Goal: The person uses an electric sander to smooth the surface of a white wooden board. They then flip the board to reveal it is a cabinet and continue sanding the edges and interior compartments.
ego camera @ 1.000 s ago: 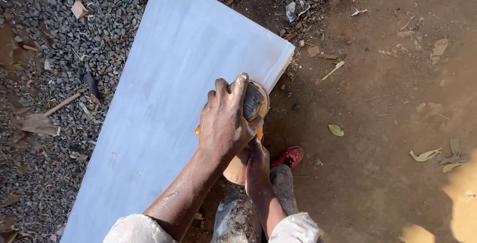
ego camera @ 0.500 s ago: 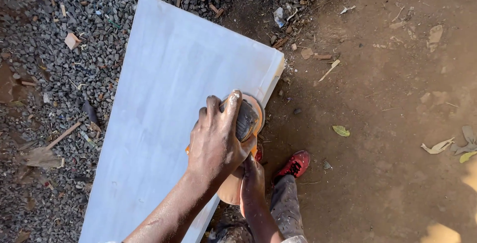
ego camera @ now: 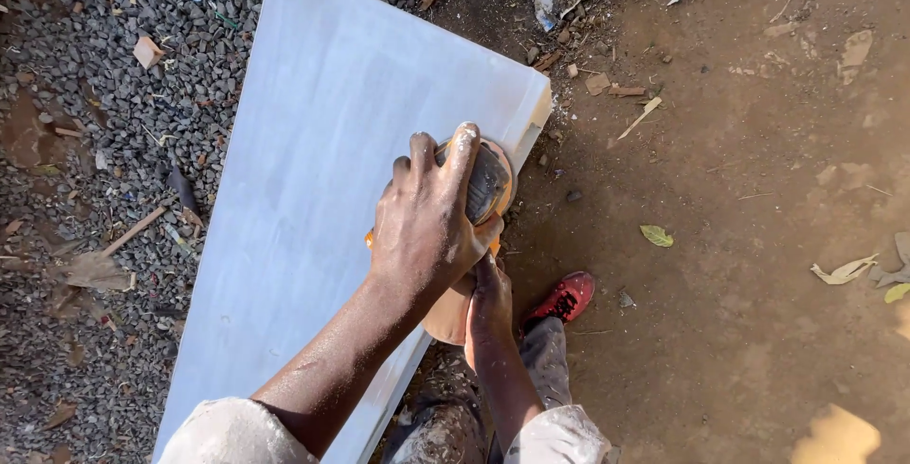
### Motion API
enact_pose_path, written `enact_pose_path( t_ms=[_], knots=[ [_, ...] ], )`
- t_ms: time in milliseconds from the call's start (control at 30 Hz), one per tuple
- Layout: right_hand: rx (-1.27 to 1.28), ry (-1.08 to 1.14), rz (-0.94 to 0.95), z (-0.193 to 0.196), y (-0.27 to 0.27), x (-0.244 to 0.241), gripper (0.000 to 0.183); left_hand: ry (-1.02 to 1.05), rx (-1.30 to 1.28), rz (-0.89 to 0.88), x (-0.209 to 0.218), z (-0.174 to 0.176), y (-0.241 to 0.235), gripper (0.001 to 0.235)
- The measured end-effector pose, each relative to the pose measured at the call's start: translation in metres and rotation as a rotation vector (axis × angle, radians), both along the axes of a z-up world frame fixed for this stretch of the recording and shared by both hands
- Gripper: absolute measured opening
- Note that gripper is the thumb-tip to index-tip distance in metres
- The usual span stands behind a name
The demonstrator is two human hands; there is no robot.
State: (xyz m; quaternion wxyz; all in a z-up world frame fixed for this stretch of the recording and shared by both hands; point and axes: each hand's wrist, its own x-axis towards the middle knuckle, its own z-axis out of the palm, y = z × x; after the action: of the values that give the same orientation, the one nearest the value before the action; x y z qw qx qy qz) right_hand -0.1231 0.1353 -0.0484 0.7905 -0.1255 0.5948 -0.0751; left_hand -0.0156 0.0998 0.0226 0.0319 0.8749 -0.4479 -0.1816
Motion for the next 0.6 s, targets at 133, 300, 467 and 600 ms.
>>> enact_pose_path(
  t_ms=[133,300,467,600],
  knots=[
    [0.025,0.002,0.052,0.005,0.006,-0.007,0.043,0.036,0.037,0.001,-0.005,0.000,0.007,0.088],
    [0.004,-0.017,0.011,0.006,-0.011,0.006,0.039,0.039,-0.015,0.049,0.006,0.001,-0.003,0.083],
    [0.009,-0.089,-0.006,0.006,0.003,0.003,0.046,0.020,0.045,0.042,0.004,0.002,0.005,0.082],
    [-0.105,-0.128,-0.067,-0.002,-0.007,0.013,0.022,-0.014,0.020,0.038,0.011,0.002,-0.011,0.079]
  ],
)
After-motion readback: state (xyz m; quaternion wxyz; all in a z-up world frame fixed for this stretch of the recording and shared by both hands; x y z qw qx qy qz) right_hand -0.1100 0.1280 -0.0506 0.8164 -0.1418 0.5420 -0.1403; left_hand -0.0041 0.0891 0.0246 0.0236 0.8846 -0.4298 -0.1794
